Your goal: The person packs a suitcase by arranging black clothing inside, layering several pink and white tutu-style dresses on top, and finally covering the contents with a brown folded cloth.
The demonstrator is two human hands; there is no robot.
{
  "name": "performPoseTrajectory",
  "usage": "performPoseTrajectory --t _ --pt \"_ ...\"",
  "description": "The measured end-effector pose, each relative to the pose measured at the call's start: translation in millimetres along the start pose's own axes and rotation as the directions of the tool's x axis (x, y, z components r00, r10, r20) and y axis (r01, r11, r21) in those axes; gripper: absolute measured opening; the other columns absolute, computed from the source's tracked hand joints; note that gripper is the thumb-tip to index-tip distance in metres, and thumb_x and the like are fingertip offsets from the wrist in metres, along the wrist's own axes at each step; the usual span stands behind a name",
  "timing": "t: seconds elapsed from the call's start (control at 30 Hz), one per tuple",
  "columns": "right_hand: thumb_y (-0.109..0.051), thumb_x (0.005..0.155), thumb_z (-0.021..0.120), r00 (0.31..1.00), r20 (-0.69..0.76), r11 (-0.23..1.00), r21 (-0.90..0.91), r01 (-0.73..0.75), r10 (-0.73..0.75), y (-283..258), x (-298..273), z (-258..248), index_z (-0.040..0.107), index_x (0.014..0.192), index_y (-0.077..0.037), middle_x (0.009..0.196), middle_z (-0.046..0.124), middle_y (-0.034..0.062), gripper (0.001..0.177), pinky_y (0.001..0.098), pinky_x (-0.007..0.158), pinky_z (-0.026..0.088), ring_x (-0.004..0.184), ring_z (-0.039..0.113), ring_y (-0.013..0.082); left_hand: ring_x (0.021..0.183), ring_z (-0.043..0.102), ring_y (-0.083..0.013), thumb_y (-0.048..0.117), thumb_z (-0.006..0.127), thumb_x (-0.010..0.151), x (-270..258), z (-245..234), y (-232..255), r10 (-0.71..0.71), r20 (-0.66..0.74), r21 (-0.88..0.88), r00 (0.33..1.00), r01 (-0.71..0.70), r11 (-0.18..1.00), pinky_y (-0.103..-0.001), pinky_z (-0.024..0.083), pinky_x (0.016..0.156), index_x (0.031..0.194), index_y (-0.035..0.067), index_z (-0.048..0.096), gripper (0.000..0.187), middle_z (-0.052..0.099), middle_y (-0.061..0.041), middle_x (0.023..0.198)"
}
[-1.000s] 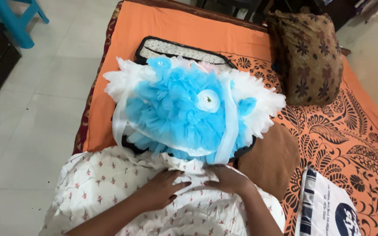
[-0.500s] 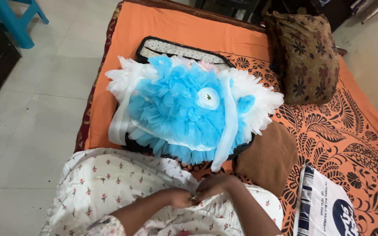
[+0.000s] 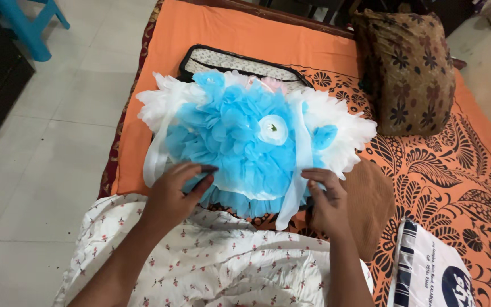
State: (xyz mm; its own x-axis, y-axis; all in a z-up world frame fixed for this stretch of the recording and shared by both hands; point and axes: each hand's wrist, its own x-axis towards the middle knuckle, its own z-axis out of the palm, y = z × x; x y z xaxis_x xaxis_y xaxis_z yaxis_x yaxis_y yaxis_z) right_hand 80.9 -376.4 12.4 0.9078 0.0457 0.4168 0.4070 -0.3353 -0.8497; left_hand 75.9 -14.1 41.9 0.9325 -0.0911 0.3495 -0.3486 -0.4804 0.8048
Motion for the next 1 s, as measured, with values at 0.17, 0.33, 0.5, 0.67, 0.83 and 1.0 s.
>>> performPoseTrajectory --t 0.17,0.33,0.5,0.67,0.83,1.0 --pt "-0.021 0.081 0.081 0.96 0.185 0.602 -0.75 0.276 -0.21 -34.7 18.2 41.9 0.071 0.119 -0.011 0.122 0.068 0.0184 0.04 0.0449 0.094 0.047 0.113 0.056 0.0333 0.13 0.05 -0.0431 0.046 0.083 0.073 26.1 11.3 -4.1 0.246 -0.08 0.576 0.966 -0.157 0.802 -0.06 0.039 0.107 0.142 0.005 0.047 0.088 0.051 -0.026 0.142" --pt "-0.034 0.071 0.087 0.941 -0.227 0.647 -0.684 -0.337 0.25 -25.0 9.9 43.9 0.047 0.14 -0.006 0.108 0.064 0.0218 0.085 0.049 0.082 0.054 0.096 0.064 0.0389 0.139 0.041 -0.0459 0.048 0.091 0.06 29.8 15.5 -61.7 -0.176 -0.121 0.555 0.977 0.214 0.804 -0.067 0.026 0.111 0.156 0.0 0.011 0.134 0.038 -0.033 0.151" --pt "-0.03 0.083 0.083 0.914 -0.141 0.716 -0.581 -0.387 0.38 20.6 19.1 39.0 0.05 0.137 0.0 0.102 0.069 0.0239 0.07 0.0467 0.073 0.056 0.085 0.069 0.0381 0.137 0.046 -0.0448 0.028 0.082 0.08 21.6 99.7 -145.0 -0.146 -0.057 -0.037 0.988 0.144 0.989 -0.052 0.036 0.117 0.153 -0.001 0.024 0.098 0.047 -0.03 0.148" --pt "-0.013 0.096 0.065 0.904 -0.172 0.883 -0.204 -0.422 0.392 72.7 44.9 46.4 0.063 0.125 -0.002 0.101 0.074 0.0125 0.032 0.0349 0.075 0.055 0.088 0.07 0.0224 0.131 0.054 -0.0341 0.012 0.073 0.088 62.0 160.3 -142.4 -0.212 -0.336 -0.371 0.918 0.078 0.925 -0.048 0.045 0.112 0.14 0.008 0.047 0.059 0.055 -0.018 0.141" --pt "-0.004 0.098 0.062 0.98 -0.16 0.95 -0.304 0.065 -0.118 106.4 47.2 49.2 0.063 0.124 -0.002 0.116 0.062 0.0146 0.027 0.0332 0.086 0.052 0.101 0.064 0.0228 0.123 0.059 -0.0233 -0.002 0.055 0.078 107.1 136.0 -139.7 -0.462 -0.323 -0.938 0.826 -0.216 0.269 -0.037 0.049 0.106 0.139 0.01 0.048 0.062 0.06 -0.01 0.133" --pt "-0.008 0.094 0.07 0.953 0.218 0.948 -0.281 -0.147 0.212 125.9 40.7 40.5 0.067 0.116 -0.003 0.104 0.072 0.0134 0.023 0.0383 0.084 0.053 0.095 0.067 0.0276 0.116 0.062 -0.0234 0.002 0.052 0.089 97.0 126.6 -162.8 -0.364 -0.319 -0.735 0.875 0.014 0.678 -0.037 0.053 0.098 0.134 0.007 0.053 0.045 0.062 -0.01 0.128"
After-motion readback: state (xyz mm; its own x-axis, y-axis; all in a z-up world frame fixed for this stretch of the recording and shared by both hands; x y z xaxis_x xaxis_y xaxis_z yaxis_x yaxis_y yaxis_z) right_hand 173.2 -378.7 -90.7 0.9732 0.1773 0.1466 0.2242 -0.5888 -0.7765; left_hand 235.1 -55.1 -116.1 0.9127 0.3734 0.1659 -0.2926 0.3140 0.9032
